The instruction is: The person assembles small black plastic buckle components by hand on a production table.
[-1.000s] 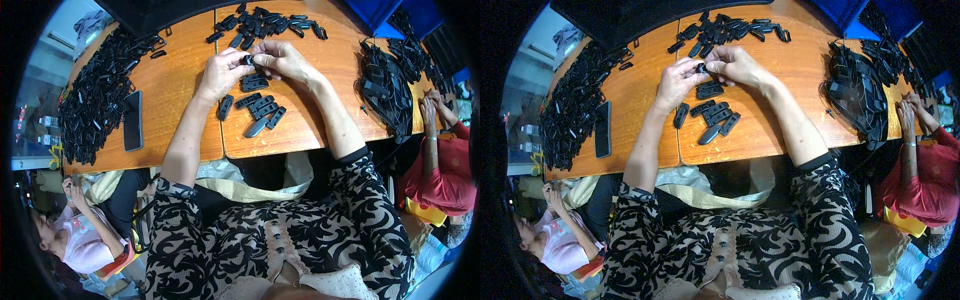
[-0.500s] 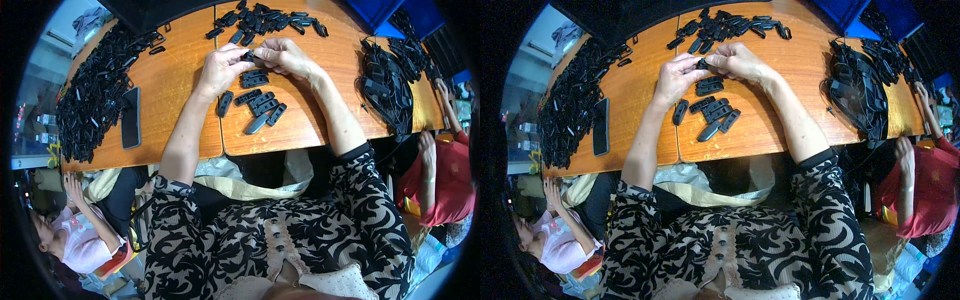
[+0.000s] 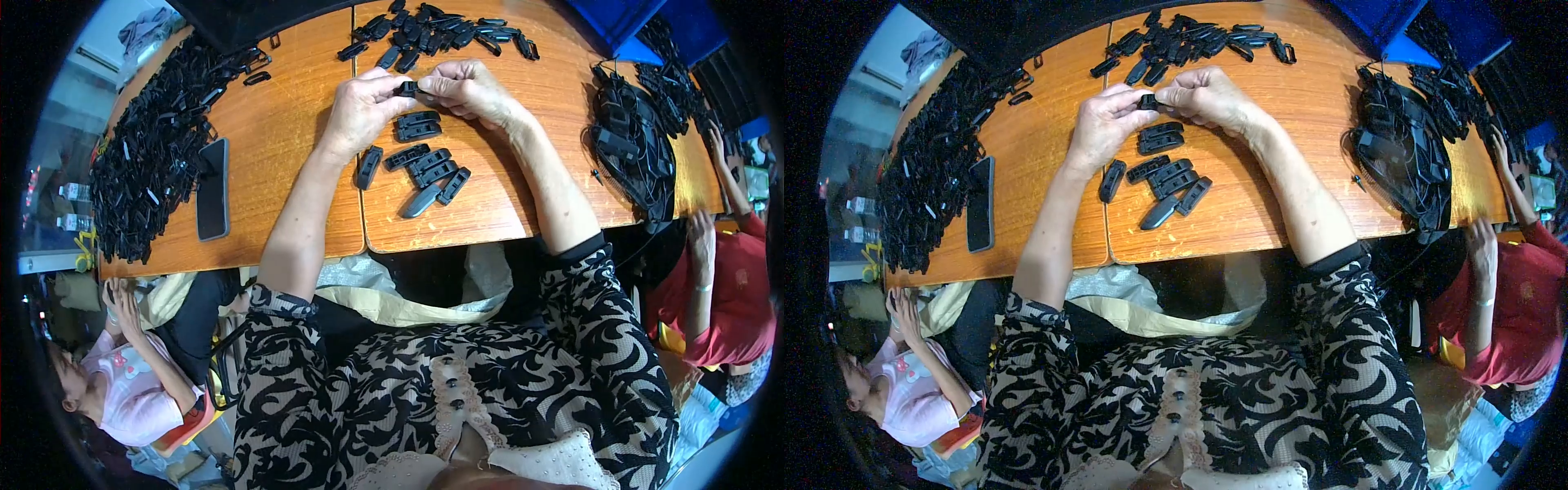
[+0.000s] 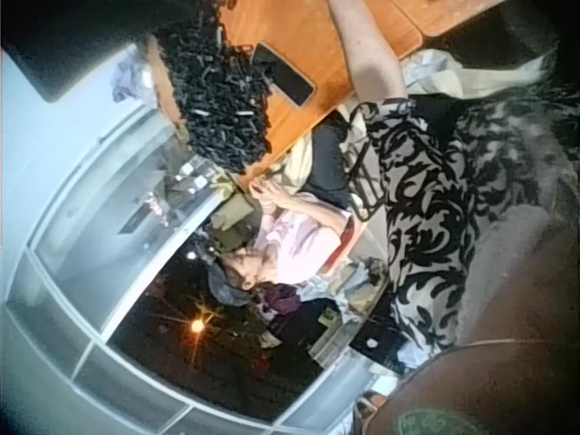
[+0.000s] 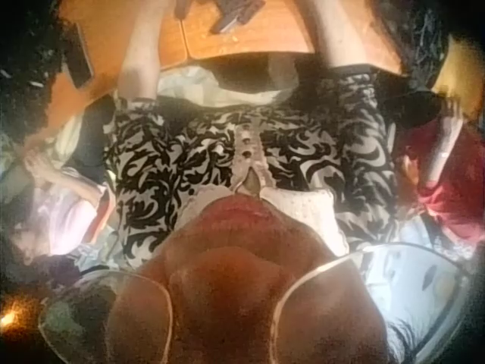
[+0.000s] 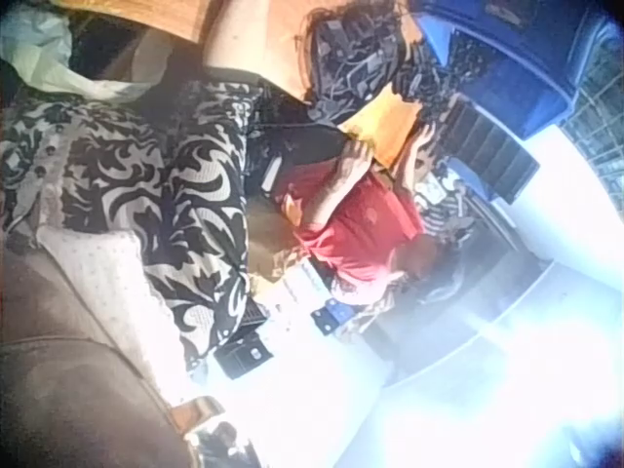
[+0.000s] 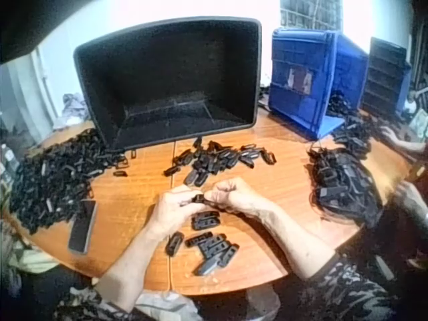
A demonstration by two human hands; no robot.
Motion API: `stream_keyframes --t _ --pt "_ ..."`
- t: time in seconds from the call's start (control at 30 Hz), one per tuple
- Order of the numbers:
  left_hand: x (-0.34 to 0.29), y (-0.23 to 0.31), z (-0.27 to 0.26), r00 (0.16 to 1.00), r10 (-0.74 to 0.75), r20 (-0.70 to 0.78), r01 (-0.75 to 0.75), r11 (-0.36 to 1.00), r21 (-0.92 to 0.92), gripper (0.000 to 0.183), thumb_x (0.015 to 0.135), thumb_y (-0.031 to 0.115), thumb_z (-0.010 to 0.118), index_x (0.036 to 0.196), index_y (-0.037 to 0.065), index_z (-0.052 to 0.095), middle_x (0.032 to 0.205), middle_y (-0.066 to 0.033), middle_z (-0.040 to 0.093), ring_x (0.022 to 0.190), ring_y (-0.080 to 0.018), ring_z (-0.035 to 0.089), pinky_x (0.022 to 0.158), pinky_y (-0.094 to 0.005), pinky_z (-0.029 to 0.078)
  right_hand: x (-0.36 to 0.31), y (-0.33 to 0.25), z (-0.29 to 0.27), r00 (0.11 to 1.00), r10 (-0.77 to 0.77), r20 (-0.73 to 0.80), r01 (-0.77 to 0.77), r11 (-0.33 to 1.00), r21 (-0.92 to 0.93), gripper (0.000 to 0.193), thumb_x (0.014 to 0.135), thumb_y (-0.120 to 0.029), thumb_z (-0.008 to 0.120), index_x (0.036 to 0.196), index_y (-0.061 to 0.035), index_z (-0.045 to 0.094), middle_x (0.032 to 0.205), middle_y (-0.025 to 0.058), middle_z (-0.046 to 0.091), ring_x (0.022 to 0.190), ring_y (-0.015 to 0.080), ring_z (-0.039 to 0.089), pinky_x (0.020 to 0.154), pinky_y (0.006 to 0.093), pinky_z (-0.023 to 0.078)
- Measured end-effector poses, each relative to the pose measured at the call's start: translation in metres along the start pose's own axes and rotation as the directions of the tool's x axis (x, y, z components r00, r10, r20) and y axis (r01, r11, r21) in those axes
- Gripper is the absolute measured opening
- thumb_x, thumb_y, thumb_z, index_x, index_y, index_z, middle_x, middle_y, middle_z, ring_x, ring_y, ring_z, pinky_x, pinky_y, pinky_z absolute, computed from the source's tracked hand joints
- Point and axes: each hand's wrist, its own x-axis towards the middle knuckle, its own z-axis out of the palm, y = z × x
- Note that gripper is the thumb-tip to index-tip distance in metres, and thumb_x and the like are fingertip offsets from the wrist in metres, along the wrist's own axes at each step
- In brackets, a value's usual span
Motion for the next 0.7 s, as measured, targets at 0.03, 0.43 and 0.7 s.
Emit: stream_keyframes --t 0.03,0.43,0.7 --pt "-0.001 -0.001 -0.001 1.000 0.009 -0.007 -0.009 1.000 -0.009 0.029 0.080 0.006 0.076 0.108 0.005 0.074 0.081 0.0022 0.056 0.070 -0.0062 0.052 0.065 -0.0219 0.045 -0.001 -0.002 0.001 1.000 0.002 0.003 -0.001 1.000 -0.001 0.022 0.091 -0.027 0.071 0.078 -0.0104 0.069 0.061 -0.0052 0.056 0.046 0.0025 0.037 0.041 0.0209 0.024" --pt "-0.001 0.000 0.002 0.999 0.040 -0.013 -0.040 0.999 0.011 0.031 0.077 0.004 0.078 0.108 0.005 0.074 0.078 0.0016 0.055 0.067 -0.0076 0.049 0.061 -0.0241 0.045 -0.003 -0.003 0.005 0.999 -0.050 0.001 0.050 0.997 -0.067 0.025 0.091 -0.029 0.070 0.075 -0.0109 0.066 0.058 -0.0082 0.046 0.048 0.0022 0.034 0.043 0.0206 0.020" --pt "-0.003 -0.003 0.002 0.995 0.098 -0.015 -0.096 0.992 0.079 0.030 0.075 0.001 0.078 0.104 0.004 0.074 0.085 -0.0070 0.068 0.076 -0.0139 0.065 0.068 -0.0270 0.052 -0.001 0.002 0.011 0.997 0.016 -0.080 -0.030 0.985 -0.171 0.030 0.087 -0.035 0.074 0.071 -0.0099 0.065 0.055 -0.0072 0.044 0.046 0.0036 0.033 0.043 0.0229 0.020"
